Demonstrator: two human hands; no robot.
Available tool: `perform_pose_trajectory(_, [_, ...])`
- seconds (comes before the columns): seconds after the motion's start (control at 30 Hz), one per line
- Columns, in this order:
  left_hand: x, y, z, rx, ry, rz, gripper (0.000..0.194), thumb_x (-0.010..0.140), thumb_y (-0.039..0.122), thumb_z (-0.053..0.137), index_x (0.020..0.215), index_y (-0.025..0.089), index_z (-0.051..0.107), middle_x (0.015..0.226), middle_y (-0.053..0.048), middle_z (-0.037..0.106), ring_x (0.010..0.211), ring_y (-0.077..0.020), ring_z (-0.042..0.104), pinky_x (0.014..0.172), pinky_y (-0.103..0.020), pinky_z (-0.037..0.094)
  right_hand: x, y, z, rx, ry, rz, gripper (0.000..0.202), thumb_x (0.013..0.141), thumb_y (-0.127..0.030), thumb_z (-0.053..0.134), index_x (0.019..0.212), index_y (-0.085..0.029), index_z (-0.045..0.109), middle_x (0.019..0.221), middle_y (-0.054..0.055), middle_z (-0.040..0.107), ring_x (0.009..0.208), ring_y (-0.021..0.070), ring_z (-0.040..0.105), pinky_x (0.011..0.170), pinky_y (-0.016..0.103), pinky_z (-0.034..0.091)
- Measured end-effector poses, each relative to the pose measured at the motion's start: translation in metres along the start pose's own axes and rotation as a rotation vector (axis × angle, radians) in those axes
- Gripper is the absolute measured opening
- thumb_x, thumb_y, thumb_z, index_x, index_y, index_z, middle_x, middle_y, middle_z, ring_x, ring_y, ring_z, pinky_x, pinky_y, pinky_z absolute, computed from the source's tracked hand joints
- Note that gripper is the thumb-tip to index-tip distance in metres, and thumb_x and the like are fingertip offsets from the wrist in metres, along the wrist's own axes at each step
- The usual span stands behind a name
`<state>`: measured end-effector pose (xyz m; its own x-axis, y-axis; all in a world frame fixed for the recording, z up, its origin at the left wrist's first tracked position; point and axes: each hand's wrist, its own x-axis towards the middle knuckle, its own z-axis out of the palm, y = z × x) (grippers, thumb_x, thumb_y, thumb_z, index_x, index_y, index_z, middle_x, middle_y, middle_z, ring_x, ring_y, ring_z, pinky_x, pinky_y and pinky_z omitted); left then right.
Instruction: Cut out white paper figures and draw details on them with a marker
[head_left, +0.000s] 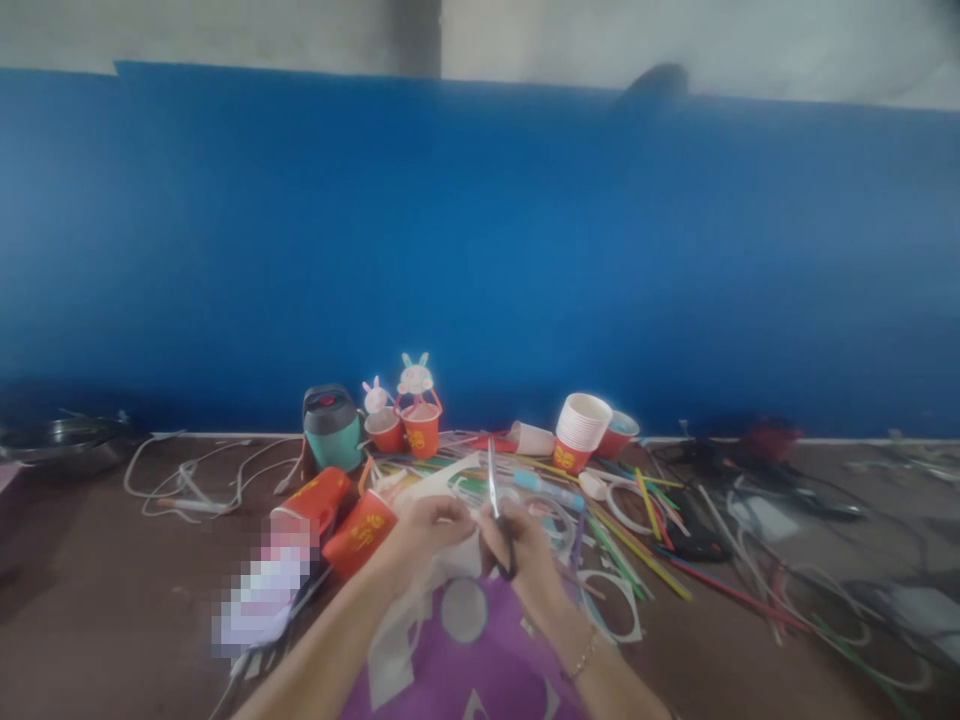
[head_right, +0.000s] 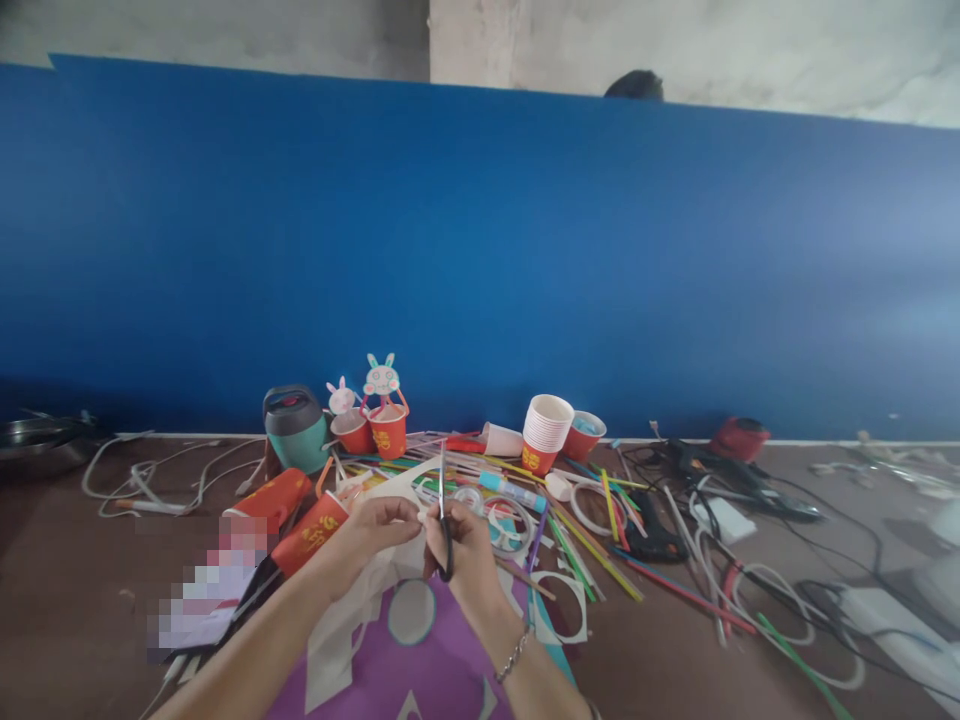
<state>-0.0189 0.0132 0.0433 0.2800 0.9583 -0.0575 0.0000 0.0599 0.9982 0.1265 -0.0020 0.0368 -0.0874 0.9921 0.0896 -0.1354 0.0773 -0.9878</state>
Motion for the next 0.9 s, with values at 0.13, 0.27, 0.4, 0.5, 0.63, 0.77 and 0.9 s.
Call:
perform_pose_trajectory(0.13, [-0.002, -0.001, 0.006, -0.144, 0.015, 0.004, 0.029, 0.067, 0.041, 0.074, 0.068, 0.016, 0.060, 0.064, -0.002, 0.063, 0.061, -0.0147, 0.056, 0.061, -0.026, 0.039, 0.000, 0.002, -0.001, 0.021, -0.002, -0.006, 0.043, 0.066, -0.058, 0.069, 0.071, -0.018, 0.053, 0.036, -0.006, 0.048, 0.030, 0.0090, 0.043, 0.033, 0.020, 0.035])
perform_pose_trajectory(0.27, [-0.002, -0.003, 0.007, -0.243, 0.006, 0.007, 0.027, 0.068, 0.037, 0.076, 0.069, 0.015, 0.061, 0.068, -0.003, 0.064, 0.063, -0.0153, 0.059, 0.061, -0.026, 0.042, 0.000, 0.006, -0.003, 0.048, -0.060, 0.009, 0.042, 0.067, -0.055, 0.070, 0.073, -0.018, 0.052, 0.037, -0.007, 0.048, 0.032, 0.0087, 0.043, 0.034, 0.019, 0.033])
perform_pose_trajectory(0.4, [-0.003, -0.002, 0.009, -0.327, 0.006, 0.023, 0.027, 0.069, 0.037, 0.076, 0.069, 0.016, 0.059, 0.064, -0.003, 0.062, 0.058, -0.0157, 0.060, 0.057, -0.026, 0.043, 0.000, 0.005, -0.003, 0.040, -0.083, -0.006, 0.038, 0.068, -0.052, 0.069, 0.069, -0.019, 0.051, 0.041, -0.006, 0.048, 0.034, 0.0093, 0.045, 0.035, 0.020, 0.035])
perform_pose_trajectory(0.5, [-0.006, 0.004, 0.010, -0.433, 0.000, 0.043, 0.026, 0.072, 0.037, 0.073, 0.072, 0.017, 0.057, 0.064, -0.001, 0.061, 0.049, -0.0137, 0.056, 0.049, -0.025, 0.042, -0.003, -0.002, 0.000, -0.035, -0.121, -0.010, 0.029, 0.073, -0.044, 0.066, 0.072, -0.019, 0.052, 0.051, -0.005, 0.053, 0.042, 0.0107, 0.051, 0.041, 0.021, 0.040])
perform_pose_trajectory(0.63, [-0.007, 0.010, 0.009, -0.451, 0.044, 0.059, 0.025, 0.073, 0.034, 0.073, 0.071, 0.016, 0.057, 0.060, 0.000, 0.058, 0.047, -0.0099, 0.051, 0.044, -0.020, 0.038, -0.009, -0.012, 0.007, -0.098, -0.233, -0.017, 0.021, 0.073, -0.035, 0.063, 0.075, -0.021, 0.049, 0.059, -0.004, 0.054, 0.051, 0.0123, 0.054, 0.048, 0.023, 0.044])
perform_pose_trajectory(0.77, [-0.007, 0.012, 0.005, -0.430, 0.030, 0.053, 0.023, 0.072, 0.031, 0.074, 0.071, 0.015, 0.058, 0.058, -0.001, 0.059, 0.050, -0.0100, 0.053, 0.047, -0.019, 0.041, -0.011, -0.014, 0.009, -0.117, -0.273, -0.002, 0.016, 0.074, -0.031, 0.059, 0.074, -0.021, 0.046, 0.060, -0.005, 0.051, 0.051, 0.0106, 0.052, 0.048, 0.022, 0.042])
perform_pose_trajectory(0.9, [-0.007, 0.014, 0.007, -0.451, 0.037, 0.033, 0.024, 0.072, 0.034, 0.074, 0.073, 0.016, 0.057, 0.059, 0.000, 0.059, 0.045, -0.0096, 0.051, 0.042, -0.019, 0.040, -0.010, -0.010, 0.006, -0.116, -0.287, 0.025, 0.018, 0.076, -0.034, 0.059, 0.077, -0.020, 0.047, 0.060, -0.005, 0.051, 0.050, 0.0099, 0.051, 0.046, 0.021, 0.040])
